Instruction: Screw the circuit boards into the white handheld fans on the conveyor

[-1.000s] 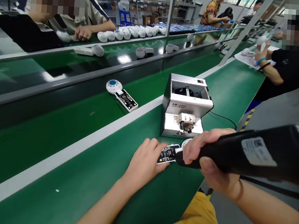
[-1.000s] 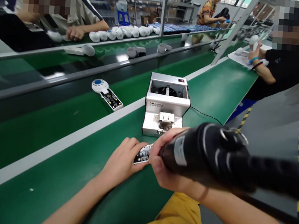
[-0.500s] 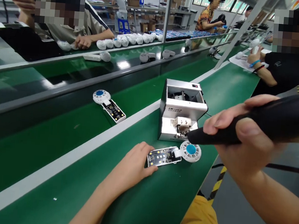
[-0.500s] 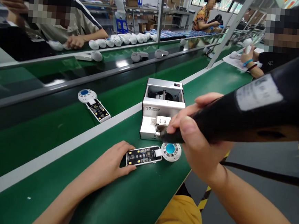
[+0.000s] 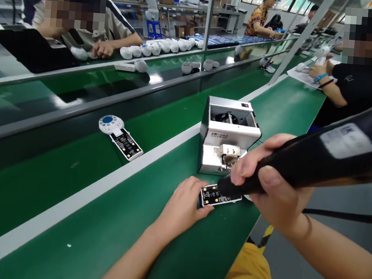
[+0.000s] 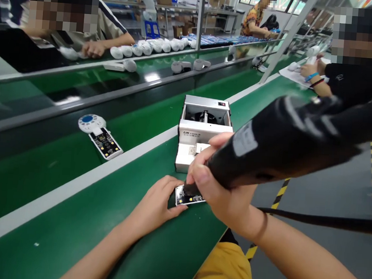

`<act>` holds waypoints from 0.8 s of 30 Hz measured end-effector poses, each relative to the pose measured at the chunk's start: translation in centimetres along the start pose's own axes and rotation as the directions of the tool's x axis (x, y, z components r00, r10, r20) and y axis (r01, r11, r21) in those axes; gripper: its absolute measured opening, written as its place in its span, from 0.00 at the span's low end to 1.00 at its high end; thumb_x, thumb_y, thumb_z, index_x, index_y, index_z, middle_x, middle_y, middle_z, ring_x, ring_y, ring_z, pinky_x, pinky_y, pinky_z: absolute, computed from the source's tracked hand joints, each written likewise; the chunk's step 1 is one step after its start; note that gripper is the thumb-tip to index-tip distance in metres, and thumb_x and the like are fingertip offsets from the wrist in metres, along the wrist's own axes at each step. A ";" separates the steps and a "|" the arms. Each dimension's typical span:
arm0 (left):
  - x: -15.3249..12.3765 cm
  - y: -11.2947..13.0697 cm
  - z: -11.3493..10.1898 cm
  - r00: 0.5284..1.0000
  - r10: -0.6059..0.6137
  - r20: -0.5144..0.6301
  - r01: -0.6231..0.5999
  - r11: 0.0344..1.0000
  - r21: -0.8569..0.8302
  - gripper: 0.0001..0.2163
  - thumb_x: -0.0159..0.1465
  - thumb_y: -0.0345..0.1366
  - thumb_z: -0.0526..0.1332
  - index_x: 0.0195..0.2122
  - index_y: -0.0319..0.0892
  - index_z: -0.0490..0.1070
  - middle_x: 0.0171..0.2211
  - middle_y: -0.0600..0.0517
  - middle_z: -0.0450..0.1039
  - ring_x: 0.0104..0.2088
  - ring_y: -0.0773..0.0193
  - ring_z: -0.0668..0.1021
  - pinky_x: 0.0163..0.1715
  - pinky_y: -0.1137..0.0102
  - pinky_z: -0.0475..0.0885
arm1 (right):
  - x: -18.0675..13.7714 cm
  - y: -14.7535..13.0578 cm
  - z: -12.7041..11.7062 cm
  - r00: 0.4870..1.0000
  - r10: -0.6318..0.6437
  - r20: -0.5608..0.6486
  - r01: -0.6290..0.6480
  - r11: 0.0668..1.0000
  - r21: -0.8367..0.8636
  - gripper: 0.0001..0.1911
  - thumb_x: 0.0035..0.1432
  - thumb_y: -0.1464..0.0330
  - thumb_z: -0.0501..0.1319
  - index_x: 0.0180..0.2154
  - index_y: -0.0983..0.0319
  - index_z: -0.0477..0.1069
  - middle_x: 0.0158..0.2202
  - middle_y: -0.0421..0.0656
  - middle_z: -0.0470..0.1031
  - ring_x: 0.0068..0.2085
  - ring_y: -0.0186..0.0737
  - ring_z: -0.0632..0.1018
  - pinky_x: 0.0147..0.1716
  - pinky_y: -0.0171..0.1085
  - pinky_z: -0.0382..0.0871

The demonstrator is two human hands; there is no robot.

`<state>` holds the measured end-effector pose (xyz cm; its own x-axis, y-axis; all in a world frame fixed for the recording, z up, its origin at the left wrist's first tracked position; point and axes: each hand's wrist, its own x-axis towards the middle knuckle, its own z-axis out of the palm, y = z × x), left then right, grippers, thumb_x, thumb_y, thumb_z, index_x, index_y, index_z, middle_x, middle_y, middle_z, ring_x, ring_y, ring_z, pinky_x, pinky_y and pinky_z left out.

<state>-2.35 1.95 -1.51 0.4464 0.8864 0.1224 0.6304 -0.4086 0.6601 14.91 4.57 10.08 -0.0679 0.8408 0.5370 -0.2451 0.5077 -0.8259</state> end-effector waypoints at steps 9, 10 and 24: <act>0.2 0.2 0.1 1.000 -0.011 -0.005 0.011 1.000 0.003 0.22 0.57 0.36 0.70 0.50 0.41 0.64 0.43 0.47 0.69 0.46 0.52 0.73 0.48 0.56 0.71 | -0.8 3.0 1.2 1.000 -0.010 0.030 0.013 0.996 -0.093 0.14 0.61 0.66 0.63 0.46 0.54 0.62 0.29 0.38 0.71 0.28 0.41 0.74 0.35 0.48 0.74; 0.2 0.2 0.2 1.000 -0.015 0.000 0.015 1.000 0.001 0.22 0.57 0.36 0.70 0.51 0.42 0.64 0.44 0.47 0.69 0.46 0.51 0.73 0.48 0.56 0.71 | -0.8 3.2 1.2 0.999 -0.002 0.032 0.005 0.995 -0.101 0.14 0.61 0.66 0.63 0.46 0.54 0.62 0.30 0.38 0.71 0.28 0.42 0.75 0.36 0.49 0.74; 0.2 0.3 -0.1 1.000 -0.028 0.003 0.028 1.000 -0.007 0.21 0.57 0.36 0.70 0.50 0.41 0.66 0.45 0.46 0.69 0.48 0.51 0.73 0.50 0.56 0.70 | 0.8 1.2 1.4 0.999 0.030 -0.029 -0.032 0.998 -0.055 0.15 0.56 0.71 0.64 0.44 0.57 0.64 0.25 0.36 0.73 0.23 0.40 0.73 0.26 0.43 0.70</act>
<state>-2.14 2.07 -1.20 0.4302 0.8970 0.1014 0.6380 -0.3816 0.6688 13.23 5.62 9.72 -0.0472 0.8609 0.5066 -0.1895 0.4903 -0.8507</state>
